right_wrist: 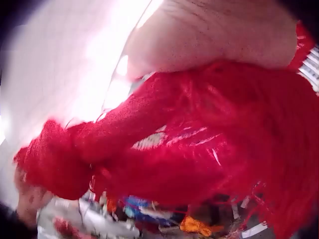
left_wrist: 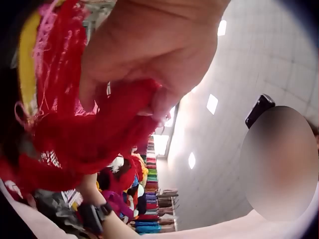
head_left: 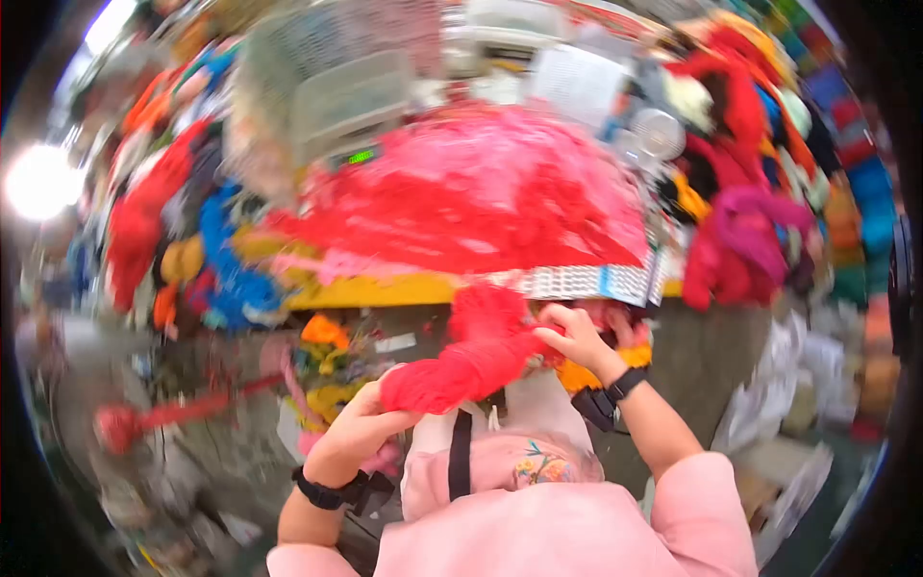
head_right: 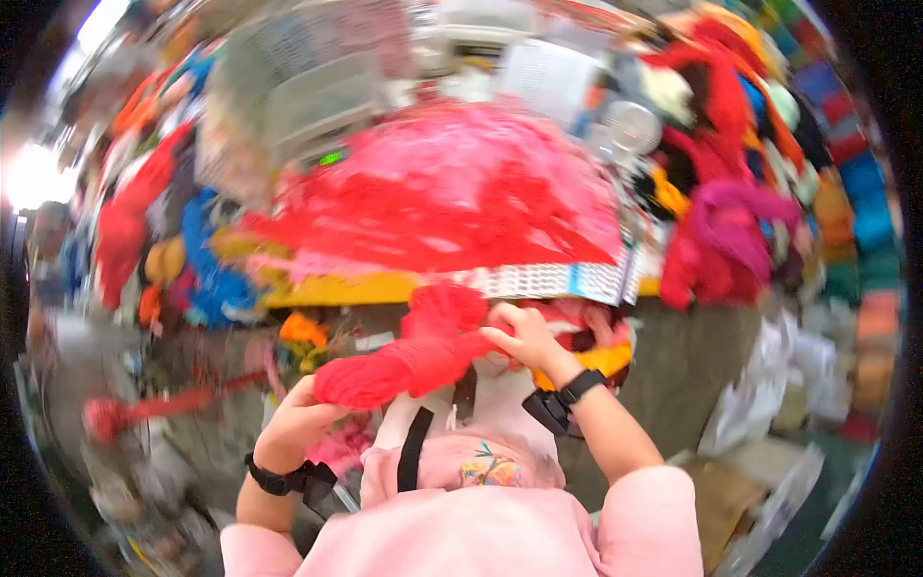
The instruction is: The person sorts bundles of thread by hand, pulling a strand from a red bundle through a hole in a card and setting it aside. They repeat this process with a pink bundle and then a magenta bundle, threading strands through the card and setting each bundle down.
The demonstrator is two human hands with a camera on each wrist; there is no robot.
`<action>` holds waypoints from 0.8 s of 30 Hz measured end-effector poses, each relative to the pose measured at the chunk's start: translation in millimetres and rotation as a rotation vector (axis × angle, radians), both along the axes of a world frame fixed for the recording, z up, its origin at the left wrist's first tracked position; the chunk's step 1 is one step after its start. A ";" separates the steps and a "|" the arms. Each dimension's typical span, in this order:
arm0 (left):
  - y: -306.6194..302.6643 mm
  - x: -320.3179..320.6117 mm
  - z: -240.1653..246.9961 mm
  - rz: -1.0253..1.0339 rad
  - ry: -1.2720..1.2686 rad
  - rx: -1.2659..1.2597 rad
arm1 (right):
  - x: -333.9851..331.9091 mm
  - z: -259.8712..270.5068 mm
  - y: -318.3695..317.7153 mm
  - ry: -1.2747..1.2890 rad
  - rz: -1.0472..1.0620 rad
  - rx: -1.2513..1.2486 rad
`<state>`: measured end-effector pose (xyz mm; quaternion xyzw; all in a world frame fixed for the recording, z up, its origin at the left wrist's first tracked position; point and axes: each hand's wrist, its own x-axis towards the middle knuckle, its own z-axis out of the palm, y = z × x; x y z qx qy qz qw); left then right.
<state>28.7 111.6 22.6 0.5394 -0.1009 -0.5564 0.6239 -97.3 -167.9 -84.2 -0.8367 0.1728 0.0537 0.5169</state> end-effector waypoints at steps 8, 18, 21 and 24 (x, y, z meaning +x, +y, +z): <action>-166.0 -42.0 44.7 -0.493 -0.017 -0.207 | -62.8 96.2 -23.0 -0.377 -0.079 -0.209; -287.0 -68.7 -13.0 -0.657 -0.037 -0.001 | -259.3 70.0 -135.1 -0.172 -0.688 -0.087; -293.0 -63.0 -27.1 -0.410 0.047 0.153 | -328.8 81.6 -179.2 -0.162 -1.011 0.020; -283.2 -47.0 -63.9 -0.274 0.457 0.121 | -368.7 114.2 -245.7 -0.275 -1.316 0.135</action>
